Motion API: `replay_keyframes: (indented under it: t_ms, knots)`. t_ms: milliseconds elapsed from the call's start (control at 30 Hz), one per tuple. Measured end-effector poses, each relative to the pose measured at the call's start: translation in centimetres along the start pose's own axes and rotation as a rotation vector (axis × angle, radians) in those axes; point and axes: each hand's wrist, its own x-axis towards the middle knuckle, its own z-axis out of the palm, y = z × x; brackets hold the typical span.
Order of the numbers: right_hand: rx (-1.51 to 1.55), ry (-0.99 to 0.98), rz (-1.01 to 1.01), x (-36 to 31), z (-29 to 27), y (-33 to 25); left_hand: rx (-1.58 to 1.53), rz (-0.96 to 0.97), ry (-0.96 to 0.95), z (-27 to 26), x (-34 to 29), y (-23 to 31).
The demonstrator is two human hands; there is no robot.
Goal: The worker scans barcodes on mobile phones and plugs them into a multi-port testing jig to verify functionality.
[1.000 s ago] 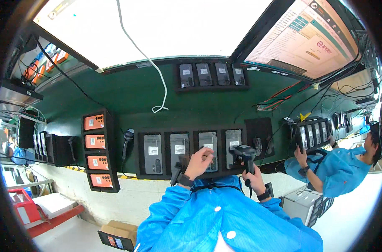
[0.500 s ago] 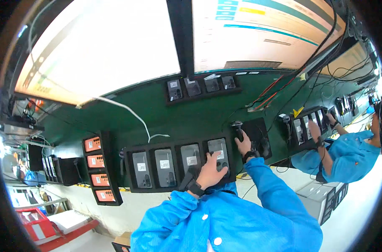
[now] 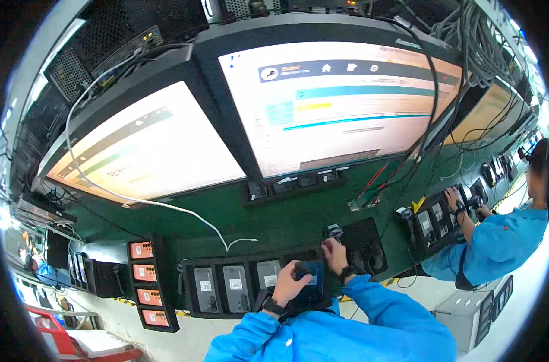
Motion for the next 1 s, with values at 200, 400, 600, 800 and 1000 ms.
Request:
replay_keyframes:
  t_ms: [200,400,600,800,1000]
  knots:
    - [0.434,-0.140,0.059,1.9,-10.8,-13.0,0.068,0.088,0.032,-0.1,-1.4,5.5]
    - [0.360,-0.342,-0.027,0.5,-12.5,-17.3,-0.057,0.063,-0.005,0.0,-1.8,6.0]
    - [0.202,-0.355,-0.058,-0.8,-12.7,-18.9,0.048,0.124,0.023,-0.2,-3.2,6.3]
    - [0.066,-0.379,-0.185,-1.1,-12.9,-19.5,-0.025,0.096,0.001,-0.1,-3.4,5.4]
    - [0.101,-0.424,-0.176,0.9,-11.3,-18.3,0.078,0.168,0.084,-0.7,-2.7,4.4]
